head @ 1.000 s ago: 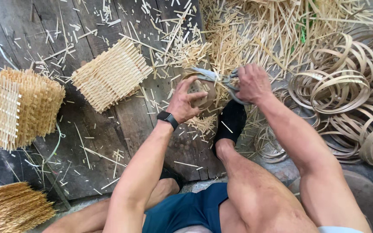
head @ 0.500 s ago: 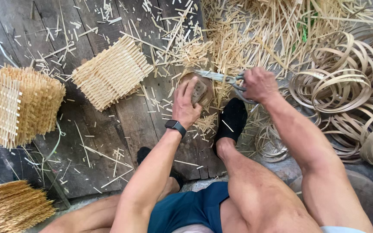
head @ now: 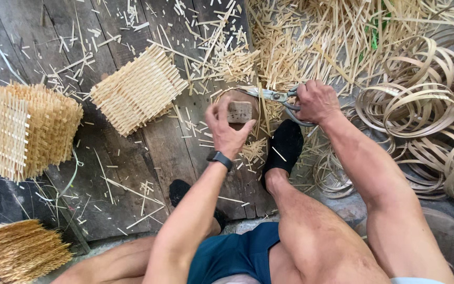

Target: The person weaves thin bamboo strips into small round bowls using a wooden mold. They repeatedly place a woven mat over the mold, press it into shape, and trim the edges with shears before stacking the finished bowls.

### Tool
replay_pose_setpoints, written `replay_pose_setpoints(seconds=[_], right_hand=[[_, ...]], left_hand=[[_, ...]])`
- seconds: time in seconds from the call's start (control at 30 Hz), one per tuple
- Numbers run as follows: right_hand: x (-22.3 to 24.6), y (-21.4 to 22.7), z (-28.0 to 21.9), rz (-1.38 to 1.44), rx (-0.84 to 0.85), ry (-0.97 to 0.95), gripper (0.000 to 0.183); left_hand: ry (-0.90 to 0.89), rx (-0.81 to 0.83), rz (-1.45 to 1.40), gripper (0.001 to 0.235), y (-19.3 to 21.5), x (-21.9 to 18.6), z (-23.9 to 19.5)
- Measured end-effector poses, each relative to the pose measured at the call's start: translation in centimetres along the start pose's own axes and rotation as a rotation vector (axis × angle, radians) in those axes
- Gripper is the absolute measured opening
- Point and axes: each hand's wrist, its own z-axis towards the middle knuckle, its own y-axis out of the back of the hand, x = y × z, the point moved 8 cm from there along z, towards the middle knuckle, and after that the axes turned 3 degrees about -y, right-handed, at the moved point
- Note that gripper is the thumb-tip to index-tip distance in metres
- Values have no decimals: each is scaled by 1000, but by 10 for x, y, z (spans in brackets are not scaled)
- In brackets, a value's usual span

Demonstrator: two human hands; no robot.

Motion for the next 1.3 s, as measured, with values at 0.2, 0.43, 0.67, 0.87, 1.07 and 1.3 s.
replay_pose_setpoints(seconds=[0.2,0.43,0.67,0.87,1.07,1.3], right_hand=[[19,10,10,-111,-109,24,44],[6,8,-1,-20,98,15,43],[20,10,11,-42,72,10,45],[1,-14,3,-44,136,0,29],[18,17,4,-39,-190,62,47],[-14,-27,-3,-12,239,-70,32]], left_hand=[[-57,1,40,91,-8,-8,-2],[-63,59,40,96,-2,-4,-2],[-256,203,58,98,-4,-17,3],[-50,78,-46,99,-3,-14,-7],[-225,146,10,95,-9,-24,-9],[-274,210,-69,91,-1,-27,-3]])
